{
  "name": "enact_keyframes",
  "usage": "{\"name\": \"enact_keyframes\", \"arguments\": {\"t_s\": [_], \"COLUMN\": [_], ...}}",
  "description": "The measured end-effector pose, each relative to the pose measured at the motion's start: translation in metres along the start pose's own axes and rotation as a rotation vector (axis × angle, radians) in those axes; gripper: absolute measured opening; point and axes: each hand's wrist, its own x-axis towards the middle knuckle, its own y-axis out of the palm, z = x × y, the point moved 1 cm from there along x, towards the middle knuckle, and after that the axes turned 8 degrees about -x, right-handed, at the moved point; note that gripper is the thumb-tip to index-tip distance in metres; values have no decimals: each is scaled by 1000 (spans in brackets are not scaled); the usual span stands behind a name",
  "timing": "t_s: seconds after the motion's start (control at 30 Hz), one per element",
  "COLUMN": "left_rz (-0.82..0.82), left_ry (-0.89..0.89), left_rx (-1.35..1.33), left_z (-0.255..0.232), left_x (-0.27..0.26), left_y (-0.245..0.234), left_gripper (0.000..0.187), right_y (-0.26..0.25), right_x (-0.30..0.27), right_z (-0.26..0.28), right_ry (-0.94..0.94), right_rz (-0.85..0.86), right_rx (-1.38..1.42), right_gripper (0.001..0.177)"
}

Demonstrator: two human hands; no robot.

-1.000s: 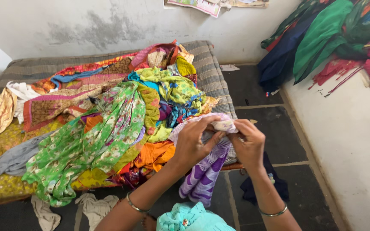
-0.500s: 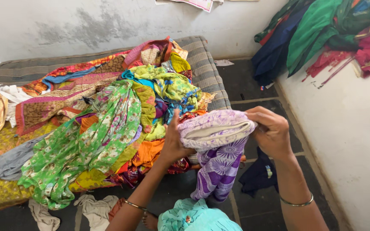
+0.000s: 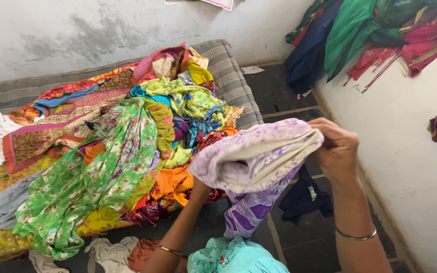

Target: The person folds a purple patterned cloth by hand on a bed covered with other colorful fabrics. The person then places the folded cloth into a shelf among other folded clothes.

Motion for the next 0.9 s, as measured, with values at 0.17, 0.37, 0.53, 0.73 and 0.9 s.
{"name": "enact_keyframes", "arguments": {"t_s": [0.17,0.37,0.53,0.73,0.9], "left_rz": [-12,160,200,116,47], "left_ry": [241,386,383,452,365], "left_rx": [51,136,161,183,132], "left_z": [-50,-106,-129,-135,-133], "left_x": [-8,-42,-62,-58,-65], "left_y": [-11,11,24,15,6], "left_gripper": [63,44,40,41,35], "right_y": [-30,-42,-45,-31,-15], "right_x": [-7,-23,-29,-23,-12], "right_z": [-24,-53,-58,-59,-46], "right_ry": [95,249,250,278,267], "right_rz": [-128,-119,-111,-27,27], "right_rx": [29,63,41,40,75], "right_gripper": [25,28,30,31,43]}}
